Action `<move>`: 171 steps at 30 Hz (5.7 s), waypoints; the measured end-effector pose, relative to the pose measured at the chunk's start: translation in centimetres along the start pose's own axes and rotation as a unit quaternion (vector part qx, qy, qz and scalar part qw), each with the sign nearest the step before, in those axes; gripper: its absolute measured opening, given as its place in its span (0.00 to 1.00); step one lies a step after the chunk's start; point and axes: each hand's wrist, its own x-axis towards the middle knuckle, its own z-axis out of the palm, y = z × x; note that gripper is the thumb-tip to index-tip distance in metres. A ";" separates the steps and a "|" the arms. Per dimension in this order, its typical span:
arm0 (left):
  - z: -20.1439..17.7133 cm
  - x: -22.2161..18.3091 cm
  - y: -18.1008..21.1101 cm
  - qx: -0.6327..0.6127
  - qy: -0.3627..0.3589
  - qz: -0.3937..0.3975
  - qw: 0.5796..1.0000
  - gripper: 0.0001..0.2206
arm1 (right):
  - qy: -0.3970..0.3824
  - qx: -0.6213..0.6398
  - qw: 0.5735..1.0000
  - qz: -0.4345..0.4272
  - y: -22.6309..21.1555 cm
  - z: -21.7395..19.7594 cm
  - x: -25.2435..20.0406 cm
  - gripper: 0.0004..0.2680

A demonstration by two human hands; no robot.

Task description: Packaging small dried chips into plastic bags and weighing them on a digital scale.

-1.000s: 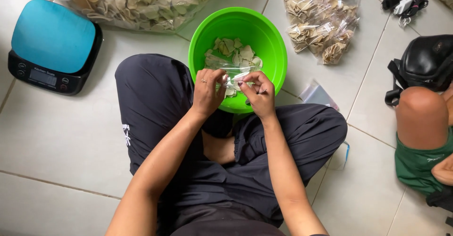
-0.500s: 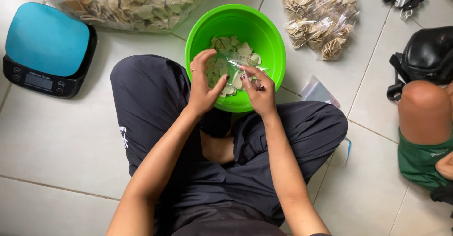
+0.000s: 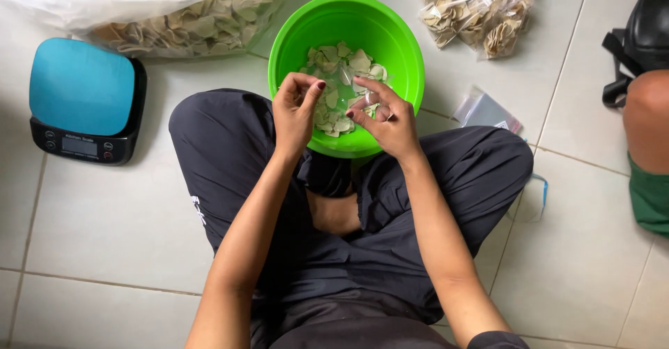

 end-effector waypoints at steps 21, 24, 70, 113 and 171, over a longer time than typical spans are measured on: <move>0.6 -0.5 5.2 0.414 -0.217 0.190 0.863 0.58 | -0.033 0.007 0.999 -0.023 0.1 -1.1 -0.5 0.22; 0.8 0.3 4.0 0.422 -0.220 0.197 0.857 0.52 | -0.046 0.026 0.998 -0.029 -2.5 -1.4 0.1 0.23; -0.1 1.8 0.2 0.135 -0.158 0.094 0.974 0.40 | -0.001 -0.102 0.994 -0.035 -2.3 -2.3 1.7 0.12; 1.3 2.8 5.5 0.399 -0.206 0.204 0.870 0.38 | -0.006 -0.022 1.000 -0.013 -0.2 -2.4 1.5 0.18; -2.2 2.3 -0.3 0.256 -0.086 0.157 0.950 0.39 | 0.120 0.071 0.983 0.122 6.3 -3.6 -1.3 0.08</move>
